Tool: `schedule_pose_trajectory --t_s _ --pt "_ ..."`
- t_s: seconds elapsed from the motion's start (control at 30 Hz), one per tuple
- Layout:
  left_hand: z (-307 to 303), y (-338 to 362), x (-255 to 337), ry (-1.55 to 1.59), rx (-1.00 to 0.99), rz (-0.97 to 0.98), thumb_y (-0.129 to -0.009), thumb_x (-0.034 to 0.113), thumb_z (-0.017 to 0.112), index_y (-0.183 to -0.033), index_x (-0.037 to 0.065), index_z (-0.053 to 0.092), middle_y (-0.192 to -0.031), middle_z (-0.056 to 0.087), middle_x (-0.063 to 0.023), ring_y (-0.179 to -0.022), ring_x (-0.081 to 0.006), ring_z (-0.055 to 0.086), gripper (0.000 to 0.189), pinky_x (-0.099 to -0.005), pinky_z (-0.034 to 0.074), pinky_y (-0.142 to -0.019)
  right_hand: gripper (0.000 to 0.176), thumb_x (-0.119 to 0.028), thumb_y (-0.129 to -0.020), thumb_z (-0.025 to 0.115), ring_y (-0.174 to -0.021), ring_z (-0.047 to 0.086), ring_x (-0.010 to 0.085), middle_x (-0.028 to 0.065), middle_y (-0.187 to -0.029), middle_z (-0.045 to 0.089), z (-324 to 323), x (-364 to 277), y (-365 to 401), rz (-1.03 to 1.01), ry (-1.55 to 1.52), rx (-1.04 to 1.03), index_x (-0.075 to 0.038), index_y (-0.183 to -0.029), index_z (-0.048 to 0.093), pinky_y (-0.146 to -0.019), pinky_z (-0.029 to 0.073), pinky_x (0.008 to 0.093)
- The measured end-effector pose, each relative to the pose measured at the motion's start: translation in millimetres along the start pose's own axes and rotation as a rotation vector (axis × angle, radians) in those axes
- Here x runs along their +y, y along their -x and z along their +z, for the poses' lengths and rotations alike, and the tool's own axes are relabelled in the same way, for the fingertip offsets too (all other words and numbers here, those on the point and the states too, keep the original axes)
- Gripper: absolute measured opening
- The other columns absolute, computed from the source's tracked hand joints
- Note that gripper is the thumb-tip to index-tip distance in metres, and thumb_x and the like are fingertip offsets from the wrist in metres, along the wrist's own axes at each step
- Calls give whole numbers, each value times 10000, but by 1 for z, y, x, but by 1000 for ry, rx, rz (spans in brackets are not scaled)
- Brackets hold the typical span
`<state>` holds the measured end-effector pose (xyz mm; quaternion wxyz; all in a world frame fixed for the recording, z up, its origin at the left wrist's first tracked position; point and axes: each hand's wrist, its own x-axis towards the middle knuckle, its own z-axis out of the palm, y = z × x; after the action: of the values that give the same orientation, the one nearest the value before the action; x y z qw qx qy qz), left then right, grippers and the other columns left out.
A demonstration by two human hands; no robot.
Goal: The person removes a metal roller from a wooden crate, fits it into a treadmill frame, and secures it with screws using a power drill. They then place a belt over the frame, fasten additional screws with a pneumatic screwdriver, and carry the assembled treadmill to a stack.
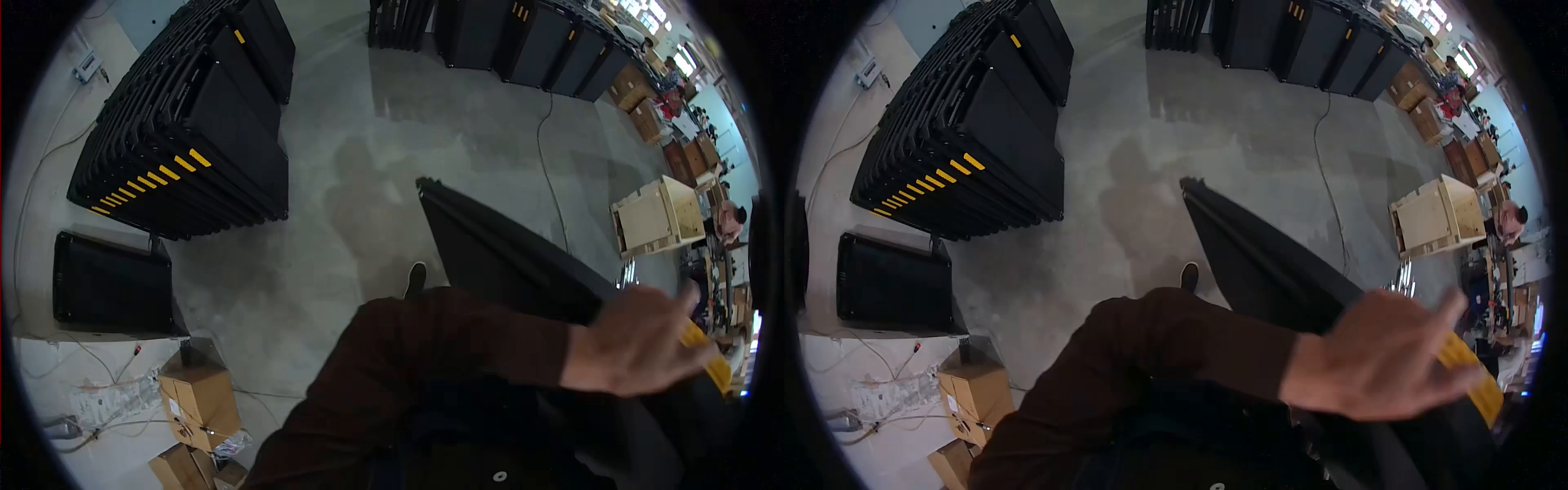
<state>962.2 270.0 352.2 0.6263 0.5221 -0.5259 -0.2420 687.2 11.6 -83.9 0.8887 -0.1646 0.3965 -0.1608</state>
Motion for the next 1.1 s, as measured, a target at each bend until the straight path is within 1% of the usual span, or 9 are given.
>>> schedule_pose_trajectory --t_s 0.17,0.27,0.4,0.47,0.73,0.9,1.03,1.07,1.1 --pt "-191 -9 -189 -164 366 -373 -1035 248 412 -930 21 529 -890 568 -170 -844 -323 580 277 -409 437 -752 422 -490 -1041 475 -1182 480 287 69 -1255 546 149 19 -146 79 44 -65 -137 -1263 532 -1068 362 441" --pt "-282 21 -289 -324 461 -147 -996 299 512 -1008 -1 578 -881 579 -158 -840 -271 574 307 -363 441 -796 411 -487 -1041 479 -1170 484 284 65 -1239 551 248 31 -219 128 96 -97 -139 -1252 535 -1061 365 436" --pt "-368 76 -390 445 672 -770 -1023 378 506 -1075 32 628 -984 637 -43 -917 -138 582 370 -294 453 -848 396 -482 -1041 486 -1153 489 280 61 -1219 557 376 64 -316 177 149 -156 -141 -1236 539 -1053 368 429" --pt "-423 90 -423 468 689 -736 -1032 396 453 -1095 23 617 -1019 648 -74 -946 -162 590 412 -317 444 -869 389 -479 -1041 489 -1145 492 279 58 -1209 560 437 82 -368 216 215 -188 -143 -1229 541 -1049 370 426" --pt "-697 144 -441 195 747 -399 -1044 391 398 -1057 19 608 -982 626 -71 -948 -175 574 427 -327 430 -870 361 -469 -1041 502 -1112 502 271 49 -1168 573 662 213 -551 284 362 -342 -147 -1198 549 -1032 378 413" --pt "-847 189 -471 788 1207 -628 -1005 319 520 -1130 34 626 -978 649 -60 -907 -142 621 328 -285 483 -822 344 -463 -1041 509 -1091 509 266 44 -1143 581 826 248 -649 399 549 -624 -151 -1178 554 -1021 383 405" --pt "-915 259 -446 -100 1267 -542 -1031 218 470 -1104 30 627 -873 654 -47 -870 -145 631 256 -282 493 -809 331 -458 -1042 516 -1075 514 262 39 -1123 587 941 285 -749 562 620 -985 -153 -1163 558 -1012 387 399" --pt "-933 275 -462 849 1544 -488 -1049 227 460 -1133 26 612 -889 652 -64 -897 -159 631 265 -282 478 -866 328 -457 -1042 517 -1071 516 261 38 -1118 589 980 305 -776 613 645 -1065 -154 -1159 559 -1010 388 397" --pt "-948 285 -455 834 1647 -383 -1021 252 507 -1093 47 625 -826 636 -51 -782 -143 612 248 -278 471 -733 325 -456 -1042 519 -1067 517 260 37 -1113 590 1012 320 -804 670 655 -1126 -154 -1155 560 -1008 389 396"
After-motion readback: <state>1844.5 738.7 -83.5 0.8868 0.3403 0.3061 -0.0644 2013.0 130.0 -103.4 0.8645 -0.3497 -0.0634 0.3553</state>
